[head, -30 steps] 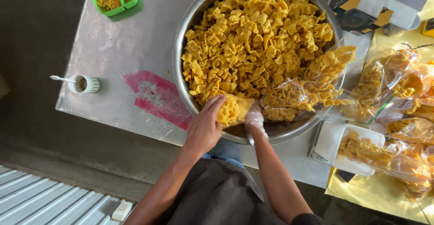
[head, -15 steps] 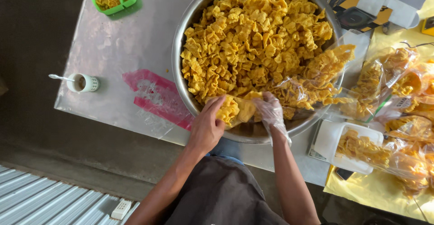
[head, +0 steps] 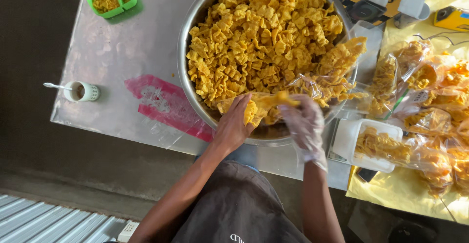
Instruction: The person scoops yellow corn snacks from a large metal bowl into a white container placed on a digital scale. They transfer the weighed snacks into clear plastic bags and seal them. The person wears disposable gloves and works at a metal table with a yellow cloth.
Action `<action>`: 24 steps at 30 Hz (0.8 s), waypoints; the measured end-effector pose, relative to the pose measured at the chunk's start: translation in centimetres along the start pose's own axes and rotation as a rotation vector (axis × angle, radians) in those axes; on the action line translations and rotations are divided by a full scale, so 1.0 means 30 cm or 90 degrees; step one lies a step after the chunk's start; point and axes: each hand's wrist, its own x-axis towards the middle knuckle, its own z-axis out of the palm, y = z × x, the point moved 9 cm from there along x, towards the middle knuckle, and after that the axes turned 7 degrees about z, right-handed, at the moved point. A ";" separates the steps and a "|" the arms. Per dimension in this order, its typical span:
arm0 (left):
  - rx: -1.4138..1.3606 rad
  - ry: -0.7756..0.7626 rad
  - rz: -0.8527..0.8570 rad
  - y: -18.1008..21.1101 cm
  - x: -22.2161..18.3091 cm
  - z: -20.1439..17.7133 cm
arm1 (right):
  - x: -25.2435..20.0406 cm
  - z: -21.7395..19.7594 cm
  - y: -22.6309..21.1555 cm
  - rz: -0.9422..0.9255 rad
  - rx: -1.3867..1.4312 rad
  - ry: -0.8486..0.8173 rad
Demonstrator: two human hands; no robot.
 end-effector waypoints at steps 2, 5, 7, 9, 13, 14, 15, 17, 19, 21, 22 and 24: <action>-0.003 0.017 -0.002 -0.008 -0.002 0.000 | -0.024 0.040 -0.003 0.009 -0.320 0.020; 0.012 0.064 0.010 -0.030 -0.026 -0.017 | -0.009 0.058 0.106 0.115 -0.010 -0.026; 0.010 0.117 0.045 -0.040 -0.057 -0.047 | -0.002 0.034 0.176 0.135 -0.037 -0.014; -0.028 0.123 0.015 -0.074 -0.078 -0.057 | 0.005 0.006 0.254 0.165 -0.174 -0.008; -0.083 0.128 -0.010 -0.103 -0.138 -0.089 | 0.061 0.043 0.418 0.105 -0.484 -0.081; -0.075 0.150 0.032 -0.088 -0.145 -0.111 | 0.075 0.078 0.457 0.053 -0.515 -0.110; -0.083 0.148 0.034 -0.092 -0.148 -0.119 | 0.106 0.096 0.546 0.114 -0.577 -0.122; -0.097 0.139 0.030 -0.103 -0.174 -0.129 | 0.138 0.147 0.735 0.249 -0.696 -0.150; -0.091 0.097 -0.009 -0.130 -0.180 -0.115 | 0.128 0.200 0.876 0.245 -0.764 -0.220; -0.040 0.077 0.010 -0.139 -0.191 -0.126 | 0.103 0.264 0.977 0.164 -0.865 -0.310; 0.004 0.077 0.052 -0.127 -0.192 -0.135 | 0.082 0.290 1.005 0.098 -0.927 -0.346; 0.042 0.062 0.079 -0.130 -0.190 -0.143 | 0.062 0.304 1.023 0.079 -0.944 -0.340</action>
